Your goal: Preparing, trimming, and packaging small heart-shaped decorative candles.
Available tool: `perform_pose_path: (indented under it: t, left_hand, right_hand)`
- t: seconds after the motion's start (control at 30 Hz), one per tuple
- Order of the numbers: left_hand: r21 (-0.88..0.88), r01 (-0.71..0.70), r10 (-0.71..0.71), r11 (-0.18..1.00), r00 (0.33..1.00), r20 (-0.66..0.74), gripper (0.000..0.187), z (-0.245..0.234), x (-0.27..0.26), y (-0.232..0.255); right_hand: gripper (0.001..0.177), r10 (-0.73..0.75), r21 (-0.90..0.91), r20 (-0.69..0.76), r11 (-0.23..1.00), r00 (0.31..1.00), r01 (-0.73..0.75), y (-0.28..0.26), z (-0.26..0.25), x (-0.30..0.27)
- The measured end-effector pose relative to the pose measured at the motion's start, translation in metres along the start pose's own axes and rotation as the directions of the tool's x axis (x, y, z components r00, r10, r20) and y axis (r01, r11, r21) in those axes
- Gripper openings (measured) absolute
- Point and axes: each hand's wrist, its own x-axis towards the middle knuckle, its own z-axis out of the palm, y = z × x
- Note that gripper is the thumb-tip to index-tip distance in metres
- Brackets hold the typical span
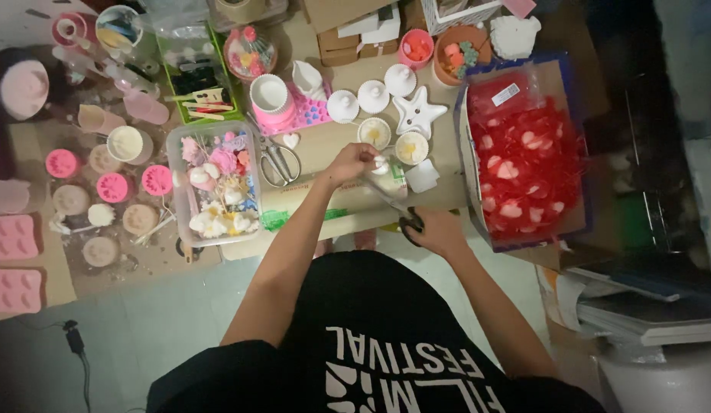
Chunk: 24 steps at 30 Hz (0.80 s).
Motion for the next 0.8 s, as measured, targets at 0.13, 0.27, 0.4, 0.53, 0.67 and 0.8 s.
perform_pose_path:
  t: [0.13, 0.27, 0.4, 0.53, 0.67, 0.8]
  left_hand:
    - [-0.232, -0.026, -0.025, 0.972, 0.977, -0.214, 0.02, 0.0, 0.005, 0.022]
    - [-0.51, -0.018, -0.171, 0.86, 0.932, -0.321, 0.021, 0.006, -0.006, 0.092]
    - [-0.691, -0.087, -0.099, 0.717, 0.969, -0.225, 0.023, 0.029, -0.039, 0.151]
    - [-0.801, -0.092, 0.008, 0.591, 0.994, -0.108, 0.021, 0.043, -0.082, 0.222]
    - [-0.825, -0.076, 0.019, 0.56, 0.997, -0.08, 0.02, 0.044, -0.114, 0.269]
    - [-0.82, -0.111, 0.033, 0.561, 0.993, -0.112, 0.021, 0.045, -0.135, 0.302]
  right_hand:
    - [0.044, 0.076, 0.058, -0.046, 0.996, 0.996, -0.073, 0.02, 0.039, -0.008]
    - [0.041, 0.492, 0.135, -0.304, 0.87, 0.816, -0.474, 0.045, 0.081, -0.011]
    - [0.044, 0.528, 0.152, -0.371, 0.846, 0.764, -0.511, 0.063, 0.088, 0.006]
    - [0.049, 0.548, -0.03, -0.298, 0.813, 0.782, -0.581, 0.075, 0.09, 0.031]
    - [0.037, 0.403, 0.43, -0.584, 0.89, 0.705, -0.152, 0.043, 0.035, 0.065]
    - [0.049, 0.485, 0.873, -0.403, 0.458, 0.776, 0.166, -0.083, -0.146, 0.055]
